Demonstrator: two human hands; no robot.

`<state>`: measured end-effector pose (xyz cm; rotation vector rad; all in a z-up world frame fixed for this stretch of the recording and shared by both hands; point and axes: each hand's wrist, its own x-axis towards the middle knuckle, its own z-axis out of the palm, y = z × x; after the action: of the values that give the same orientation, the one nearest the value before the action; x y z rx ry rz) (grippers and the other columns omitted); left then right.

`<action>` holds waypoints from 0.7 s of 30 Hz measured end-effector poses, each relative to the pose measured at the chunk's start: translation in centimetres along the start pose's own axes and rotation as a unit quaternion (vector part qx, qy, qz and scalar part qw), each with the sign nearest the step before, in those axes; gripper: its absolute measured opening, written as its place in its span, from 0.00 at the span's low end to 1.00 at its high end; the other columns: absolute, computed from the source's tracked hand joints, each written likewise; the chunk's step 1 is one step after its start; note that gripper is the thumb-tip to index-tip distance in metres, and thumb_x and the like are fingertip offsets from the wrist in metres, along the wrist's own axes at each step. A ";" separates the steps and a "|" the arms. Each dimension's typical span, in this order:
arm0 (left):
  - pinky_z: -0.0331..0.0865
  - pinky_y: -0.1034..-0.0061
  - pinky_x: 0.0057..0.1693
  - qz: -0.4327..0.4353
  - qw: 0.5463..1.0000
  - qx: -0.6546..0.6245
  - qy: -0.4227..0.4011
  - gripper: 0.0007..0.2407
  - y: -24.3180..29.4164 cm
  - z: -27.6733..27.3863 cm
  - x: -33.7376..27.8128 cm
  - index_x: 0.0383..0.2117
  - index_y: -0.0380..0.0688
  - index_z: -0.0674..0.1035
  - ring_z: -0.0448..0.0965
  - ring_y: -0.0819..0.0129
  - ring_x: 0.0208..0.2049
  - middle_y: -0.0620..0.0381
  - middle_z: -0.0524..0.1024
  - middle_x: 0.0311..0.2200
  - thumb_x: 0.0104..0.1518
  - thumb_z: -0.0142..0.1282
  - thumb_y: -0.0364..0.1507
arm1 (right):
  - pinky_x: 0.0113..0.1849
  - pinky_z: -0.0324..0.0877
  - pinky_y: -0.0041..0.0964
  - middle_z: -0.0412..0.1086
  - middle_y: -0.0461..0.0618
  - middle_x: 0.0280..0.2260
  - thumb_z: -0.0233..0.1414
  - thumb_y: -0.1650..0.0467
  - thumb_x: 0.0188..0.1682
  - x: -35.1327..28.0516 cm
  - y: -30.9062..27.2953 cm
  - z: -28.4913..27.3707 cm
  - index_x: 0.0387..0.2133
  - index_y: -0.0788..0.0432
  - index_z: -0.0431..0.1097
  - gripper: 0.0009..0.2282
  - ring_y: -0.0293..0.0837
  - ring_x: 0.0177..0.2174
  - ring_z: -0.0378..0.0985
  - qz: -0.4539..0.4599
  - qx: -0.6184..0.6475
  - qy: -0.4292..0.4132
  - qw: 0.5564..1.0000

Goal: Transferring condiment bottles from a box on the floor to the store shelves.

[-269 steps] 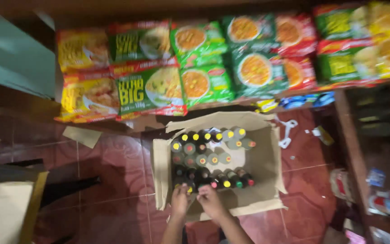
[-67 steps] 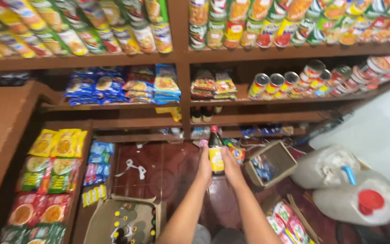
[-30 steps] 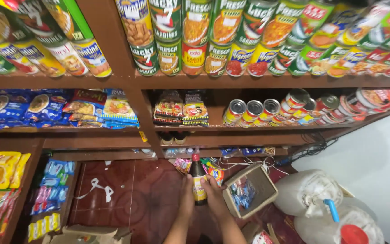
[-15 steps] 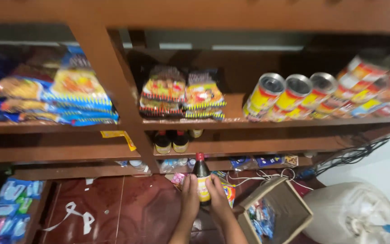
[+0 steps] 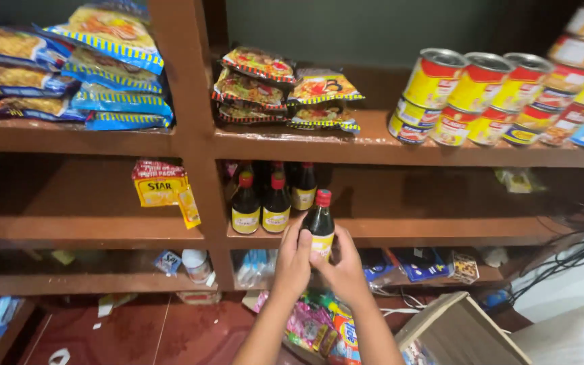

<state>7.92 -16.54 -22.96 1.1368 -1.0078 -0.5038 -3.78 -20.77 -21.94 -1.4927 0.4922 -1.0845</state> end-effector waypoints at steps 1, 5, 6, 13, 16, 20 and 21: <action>0.62 0.69 0.64 0.006 1.000 -0.002 -0.003 0.22 0.4 -0.2 0.2 0.59 0.36 0.72 0.71 0.57 0.59 0.45 0.71 0.56 0.68 0.41 0.40 | 0.55 0.66 0.39 0.66 0.52 0.53 0.61 0.74 0.45 0.7 0.8 -0.2 0.60 0.64 0.59 0.29 0.43 0.54 0.70 -0.007 -0.001 0.002 1.000; 0.54 0.67 0.69 0.052 0.998 0.019 -0.005 0.23 1.0 -0.9 -0.1 0.65 0.36 0.66 0.64 0.54 0.68 0.42 0.65 0.66 0.69 0.37 0.38 | 0.53 0.69 0.41 0.65 0.52 0.54 0.62 0.74 0.44 2.9 2.4 -0.7 0.62 0.61 0.56 0.31 0.44 0.53 0.71 -0.085 -0.041 -0.009 0.995; 0.53 0.67 0.70 0.051 0.998 0.019 -0.009 0.23 0.9 -1.0 0.0 0.66 0.36 0.64 0.62 0.54 0.69 0.42 0.64 0.67 0.68 0.37 0.37 | 0.54 0.69 0.41 0.63 0.51 0.56 0.62 0.74 0.45 3.5 2.3 -0.6 0.62 0.60 0.55 0.31 0.44 0.54 0.70 -0.099 -0.069 0.000 0.993; 0.48 0.67 0.71 0.033 0.997 0.075 -0.007 0.25 -2.0 -0.6 -1.5 0.66 0.33 0.61 0.55 0.52 0.72 0.41 0.57 0.70 0.61 0.43 0.27 | 0.57 0.66 0.43 0.64 0.53 0.57 0.60 0.75 0.48 5.1 4.4 -0.9 0.62 0.61 0.54 0.29 0.45 0.57 0.68 -0.098 -0.060 -0.039 0.993; 0.52 0.68 0.70 -0.001 0.998 0.066 -0.013 0.26 -0.4 -0.2 -1.9 0.67 0.35 0.60 0.55 0.54 0.71 0.43 0.54 0.71 0.58 0.45 0.25 | 0.56 0.69 0.43 0.65 0.55 0.55 0.59 0.76 0.46 5.4 4.5 -1.1 0.61 0.61 0.54 0.29 0.46 0.55 0.71 -0.067 -0.016 -0.025 0.997; 0.51 0.66 0.70 0.007 0.992 0.128 -0.005 0.29 -1.0 -0.2 -2.5 0.66 0.34 0.59 0.54 0.51 0.71 0.42 0.53 0.70 0.54 0.49 0.23 | 0.52 0.71 0.42 0.66 0.53 0.52 0.60 0.74 0.46 5.5 3.7 -1.2 0.58 0.62 0.57 0.27 0.46 0.52 0.73 -0.069 -0.077 -0.025 0.994; 0.50 0.65 0.71 0.014 0.988 0.154 -0.006 0.30 -1.1 -0.4 -2.6 0.66 0.34 0.59 0.54 0.50 0.71 0.41 0.54 0.70 0.53 0.51 0.22 | 0.51 0.71 0.42 0.64 0.53 0.52 0.61 0.74 0.45 5.6 3.4 -1.2 0.56 0.62 0.58 0.26 0.46 0.51 0.73 -0.087 -0.119 -0.012 0.989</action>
<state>7.12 -14.76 -24.98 1.3932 -1.1358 -0.3389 -1.17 -26.80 -23.26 -1.7829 0.4948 -1.1721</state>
